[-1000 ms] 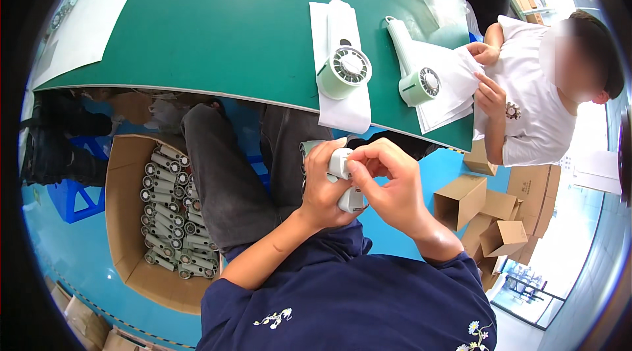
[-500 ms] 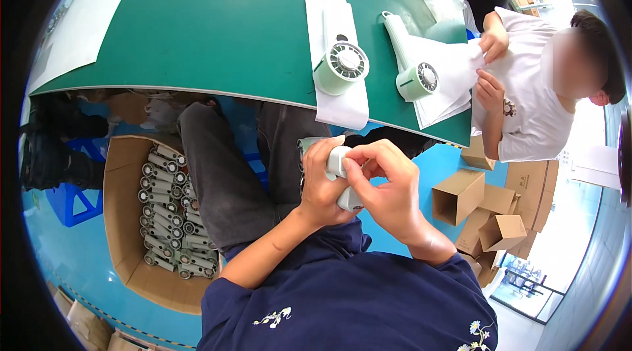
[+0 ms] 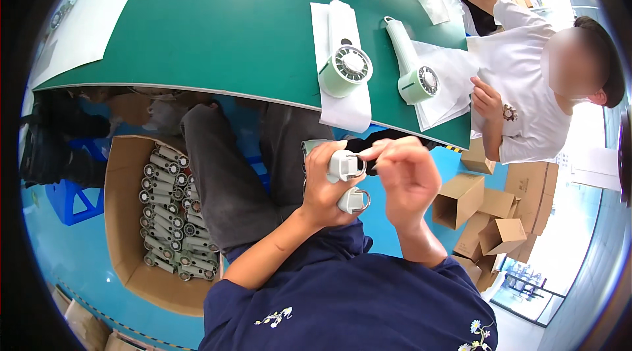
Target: Assembling handheld electronic fans by attaching components at a factory workbench.
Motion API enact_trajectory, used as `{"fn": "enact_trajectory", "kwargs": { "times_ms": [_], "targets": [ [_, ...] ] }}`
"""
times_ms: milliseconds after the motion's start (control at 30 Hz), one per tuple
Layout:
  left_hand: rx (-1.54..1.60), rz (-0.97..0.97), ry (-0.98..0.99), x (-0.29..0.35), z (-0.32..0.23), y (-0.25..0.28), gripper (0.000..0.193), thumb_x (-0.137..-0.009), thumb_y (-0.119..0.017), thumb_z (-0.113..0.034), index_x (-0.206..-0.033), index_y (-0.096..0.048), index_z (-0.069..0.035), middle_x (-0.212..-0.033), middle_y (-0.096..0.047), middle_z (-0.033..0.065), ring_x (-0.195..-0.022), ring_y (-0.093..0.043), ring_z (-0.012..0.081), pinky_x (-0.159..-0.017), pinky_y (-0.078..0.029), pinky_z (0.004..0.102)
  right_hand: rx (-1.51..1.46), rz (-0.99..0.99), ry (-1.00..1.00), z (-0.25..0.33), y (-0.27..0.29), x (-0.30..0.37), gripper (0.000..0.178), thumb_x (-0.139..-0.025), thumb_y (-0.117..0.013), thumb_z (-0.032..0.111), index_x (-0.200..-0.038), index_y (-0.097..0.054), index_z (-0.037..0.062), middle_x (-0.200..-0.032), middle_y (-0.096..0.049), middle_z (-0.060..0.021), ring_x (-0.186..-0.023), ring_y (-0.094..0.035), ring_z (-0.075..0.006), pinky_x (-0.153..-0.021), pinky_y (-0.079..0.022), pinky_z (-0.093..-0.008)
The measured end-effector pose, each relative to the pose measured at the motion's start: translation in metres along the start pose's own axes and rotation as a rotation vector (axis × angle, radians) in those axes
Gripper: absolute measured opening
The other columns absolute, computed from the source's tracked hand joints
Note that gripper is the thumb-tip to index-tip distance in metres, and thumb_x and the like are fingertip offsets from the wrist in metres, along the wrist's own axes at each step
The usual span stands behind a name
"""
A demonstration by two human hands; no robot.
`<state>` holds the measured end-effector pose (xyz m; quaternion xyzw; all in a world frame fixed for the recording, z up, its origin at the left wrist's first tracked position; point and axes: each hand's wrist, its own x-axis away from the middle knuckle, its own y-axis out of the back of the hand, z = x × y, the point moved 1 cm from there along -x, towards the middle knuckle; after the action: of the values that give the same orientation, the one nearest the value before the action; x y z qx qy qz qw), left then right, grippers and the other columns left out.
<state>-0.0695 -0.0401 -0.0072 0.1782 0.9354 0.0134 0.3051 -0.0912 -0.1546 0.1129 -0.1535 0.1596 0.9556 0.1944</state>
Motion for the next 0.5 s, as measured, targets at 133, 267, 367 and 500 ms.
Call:
{"fn": "enact_trajectory", "kwargs": {
  "times_ms": [133,267,367,500],
  "targets": [
    [0.009,0.002,-0.003,0.002,0.005,-0.001,0.046,-0.062,-0.083,-0.03,-0.103,-0.074,-0.013,-0.137,-0.047,0.0252,-0.12,-0.05,0.0448,-0.1,-0.038,0.0542,0.14,0.141,-0.011,-0.018,0.001,0.004,0.009,-0.095,-0.063,0.001,-0.104,-0.061,0.0026,-0.095,-0.072,-0.0088,-0.094,-0.07,-0.02,-0.104,-0.043,-0.0429],
    [0.014,-0.019,-0.004,0.0,0.003,-0.002,0.046,-0.061,-0.083,-0.03,-0.104,-0.073,-0.013,-0.138,-0.047,0.025,-0.121,-0.05,0.0447,-0.1,-0.038,0.0535,-0.288,-0.1,-0.276,-0.011,0.006,-0.001,0.005,-0.098,-0.059,0.002,-0.103,-0.06,0.002,-0.1,-0.067,-0.0093,-0.094,-0.07,-0.0206,-0.11,-0.04,-0.0435],
    [0.011,-0.011,0.008,-0.001,0.002,0.0,0.046,-0.062,-0.083,-0.03,-0.104,-0.073,-0.013,-0.138,-0.047,0.0251,-0.121,-0.05,0.0448,-0.1,-0.038,0.0531,0.168,0.273,-0.067,-0.017,0.001,-0.001,0.011,-0.093,-0.064,-0.003,-0.103,-0.059,0.001,-0.095,-0.065,-0.0078,-0.093,-0.07,-0.0213,-0.112,-0.037,-0.0461],
    [0.014,-0.006,0.015,0.0,0.001,-0.002,0.047,-0.062,-0.083,-0.03,-0.104,-0.073,-0.012,-0.138,-0.046,0.0254,-0.121,-0.05,0.0451,-0.1,-0.038,0.0527,0.288,0.069,0.193,-0.005,0.008,-0.006,0.013,-0.093,-0.064,-0.005,-0.105,-0.061,-0.0013,-0.097,-0.063,-0.0087,-0.098,-0.066,-0.023,-0.11,-0.039,-0.0471]
  ]
}}
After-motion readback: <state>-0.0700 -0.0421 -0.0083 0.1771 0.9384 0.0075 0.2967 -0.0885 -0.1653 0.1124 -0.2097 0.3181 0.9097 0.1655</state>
